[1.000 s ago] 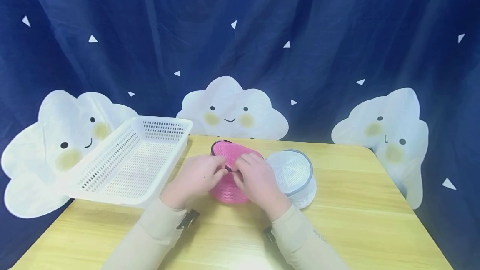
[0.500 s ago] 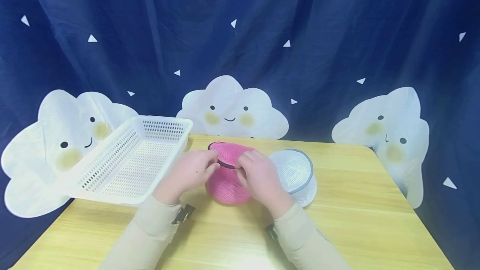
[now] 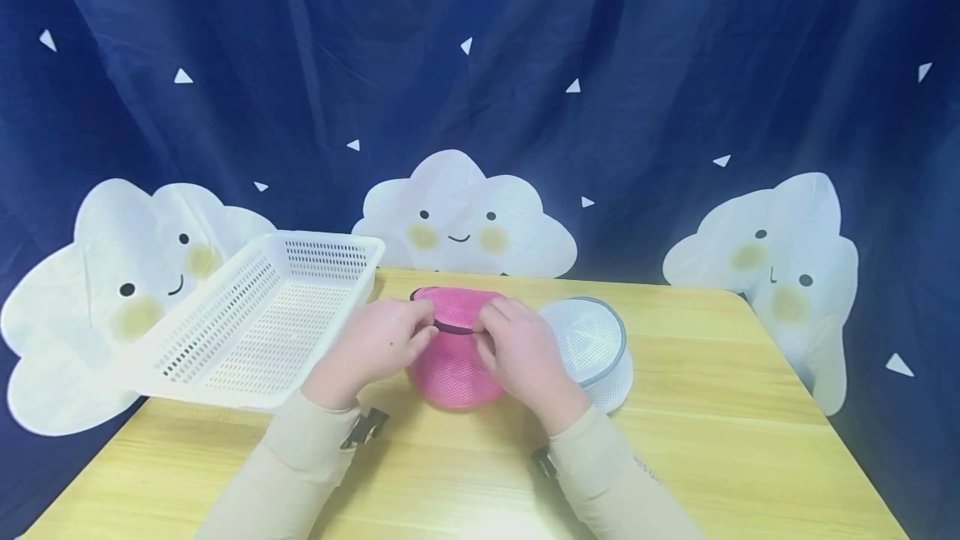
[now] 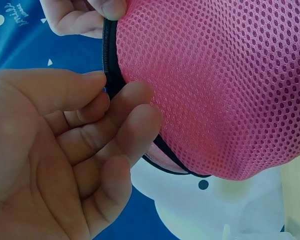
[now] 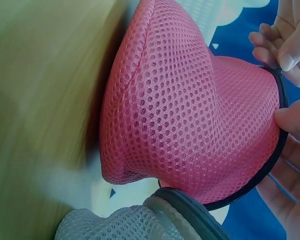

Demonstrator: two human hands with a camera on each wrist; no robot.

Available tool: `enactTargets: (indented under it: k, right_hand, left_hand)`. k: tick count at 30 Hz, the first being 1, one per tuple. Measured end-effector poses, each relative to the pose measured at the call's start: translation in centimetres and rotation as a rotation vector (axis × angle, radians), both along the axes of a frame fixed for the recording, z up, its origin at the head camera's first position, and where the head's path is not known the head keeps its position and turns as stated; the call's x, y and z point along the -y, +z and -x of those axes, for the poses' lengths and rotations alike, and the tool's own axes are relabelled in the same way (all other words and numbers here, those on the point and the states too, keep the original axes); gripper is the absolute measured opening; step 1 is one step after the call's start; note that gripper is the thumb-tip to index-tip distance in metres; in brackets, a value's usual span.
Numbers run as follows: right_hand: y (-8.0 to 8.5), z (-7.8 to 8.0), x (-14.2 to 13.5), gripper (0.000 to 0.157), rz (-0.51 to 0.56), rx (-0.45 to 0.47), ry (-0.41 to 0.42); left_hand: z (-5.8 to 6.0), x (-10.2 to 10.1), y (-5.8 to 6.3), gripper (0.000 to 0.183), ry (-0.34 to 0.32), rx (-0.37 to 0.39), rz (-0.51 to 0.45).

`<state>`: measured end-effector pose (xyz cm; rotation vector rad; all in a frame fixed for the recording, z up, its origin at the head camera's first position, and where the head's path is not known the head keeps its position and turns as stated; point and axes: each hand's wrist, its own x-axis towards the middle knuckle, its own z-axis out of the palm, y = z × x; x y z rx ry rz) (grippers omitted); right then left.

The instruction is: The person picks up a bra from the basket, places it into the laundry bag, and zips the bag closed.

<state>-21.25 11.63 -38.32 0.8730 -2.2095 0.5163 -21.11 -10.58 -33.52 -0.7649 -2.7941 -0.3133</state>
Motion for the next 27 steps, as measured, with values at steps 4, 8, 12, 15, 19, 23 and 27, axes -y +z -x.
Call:
enactTargets:
  k: [4,8,12,15,19,23,27]
  right_hand:
    - [0.0,0.0,0.0,0.020,0.000,0.001,-0.010]
    - [0.1,0.0,0.1,0.019,0.007,-0.006,-0.004]
    - [0.2,-0.1,0.3,0.019,0.005,-0.011,0.008]
    - [0.2,-0.1,0.3,0.019,0.003,-0.011,0.016]
    - [0.3,-0.2,0.4,0.019,0.000,-0.001,0.021]
    - [0.2,-0.2,0.5,0.018,-0.010,0.013,0.025]
    - [0.0,-0.3,0.6,0.019,-0.012,0.007,0.033]
  left_hand:
    - [-0.1,-0.1,0.2,0.025,-0.003,0.008,-0.004]
    - [-0.2,-0.2,0.3,0.025,-0.007,0.006,-0.003]
    - [-0.5,-0.5,0.5,0.026,-0.017,0.015,-0.007]
    - [-0.6,-0.9,0.5,0.027,-0.026,0.018,-0.011]
    - [-0.7,-1.4,0.3,0.027,-0.040,0.016,-0.012]
    - [-1.0,-1.8,0.1,0.027,-0.057,0.019,-0.017]
    - [-1.3,-2.1,-0.1,0.027,-0.061,0.013,-0.019]
